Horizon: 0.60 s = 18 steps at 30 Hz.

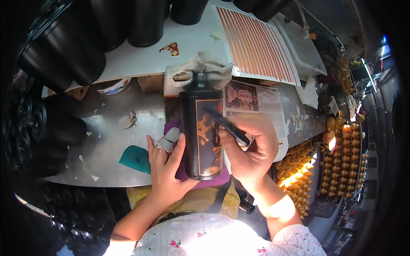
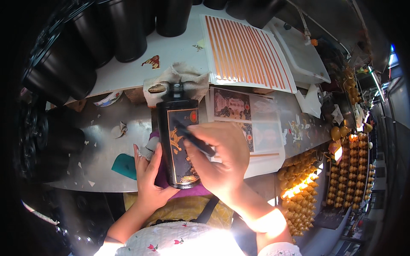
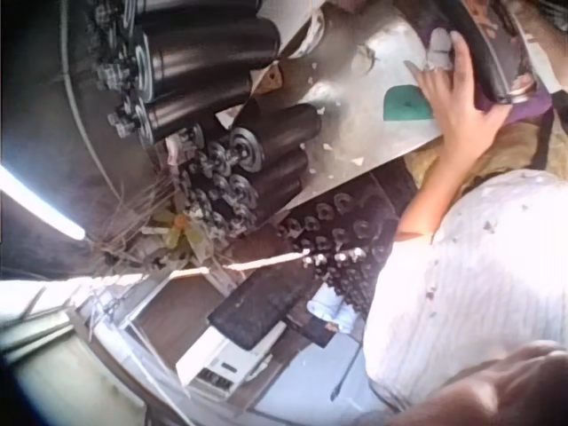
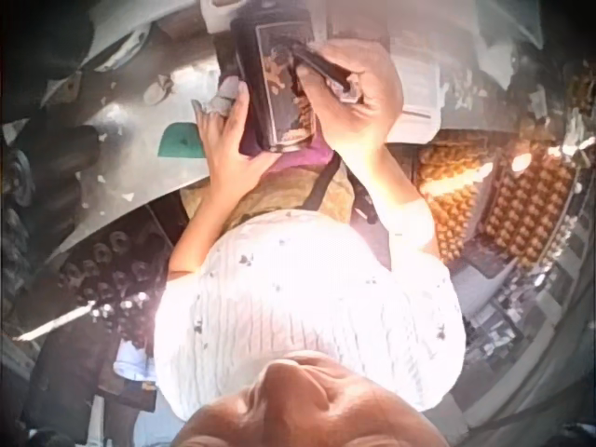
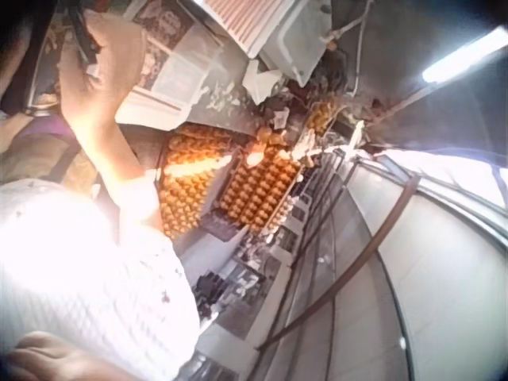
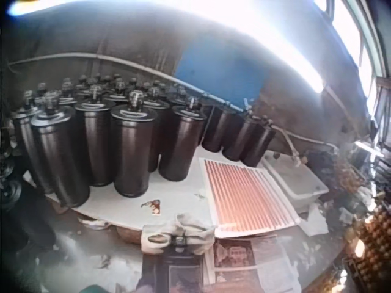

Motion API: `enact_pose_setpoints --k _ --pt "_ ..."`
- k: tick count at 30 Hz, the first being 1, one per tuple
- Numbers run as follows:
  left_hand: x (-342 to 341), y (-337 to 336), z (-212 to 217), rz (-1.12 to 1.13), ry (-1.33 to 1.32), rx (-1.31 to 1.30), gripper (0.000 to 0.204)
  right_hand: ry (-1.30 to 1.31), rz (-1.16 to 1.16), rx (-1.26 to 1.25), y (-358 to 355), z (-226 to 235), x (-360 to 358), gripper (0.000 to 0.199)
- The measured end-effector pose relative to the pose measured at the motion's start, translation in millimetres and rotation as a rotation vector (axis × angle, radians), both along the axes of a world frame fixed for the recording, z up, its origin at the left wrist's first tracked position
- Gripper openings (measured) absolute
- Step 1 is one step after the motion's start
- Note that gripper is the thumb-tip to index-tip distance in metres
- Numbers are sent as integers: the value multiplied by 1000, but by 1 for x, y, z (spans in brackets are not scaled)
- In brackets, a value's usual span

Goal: The person applies a printed label to a black cylindrical can, smoothing it out with a blue plastic scraper. They then apply a thin orange strip around the top rim of the can, pressing it down by hand. The process is repeated for a second can.

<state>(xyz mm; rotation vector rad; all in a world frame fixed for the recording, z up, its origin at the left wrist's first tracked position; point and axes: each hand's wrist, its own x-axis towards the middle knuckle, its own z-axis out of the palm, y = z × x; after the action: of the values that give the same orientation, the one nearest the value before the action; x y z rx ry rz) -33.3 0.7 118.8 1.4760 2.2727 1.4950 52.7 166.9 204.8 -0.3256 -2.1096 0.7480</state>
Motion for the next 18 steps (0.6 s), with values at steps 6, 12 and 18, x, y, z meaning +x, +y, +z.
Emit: enact_pose_setpoints --k 6,12,18 --pt "4 5 -2 -73 -34 60 104 73 -226 -123 -14 -16 -6 28" --pt "3 3 -12 -79 44 48 98 -133 -34 203 -35 -6 -16 37" --pt "0 1 -6 -81 -21 58 102 -47 20 2 -25 -3 2 37"
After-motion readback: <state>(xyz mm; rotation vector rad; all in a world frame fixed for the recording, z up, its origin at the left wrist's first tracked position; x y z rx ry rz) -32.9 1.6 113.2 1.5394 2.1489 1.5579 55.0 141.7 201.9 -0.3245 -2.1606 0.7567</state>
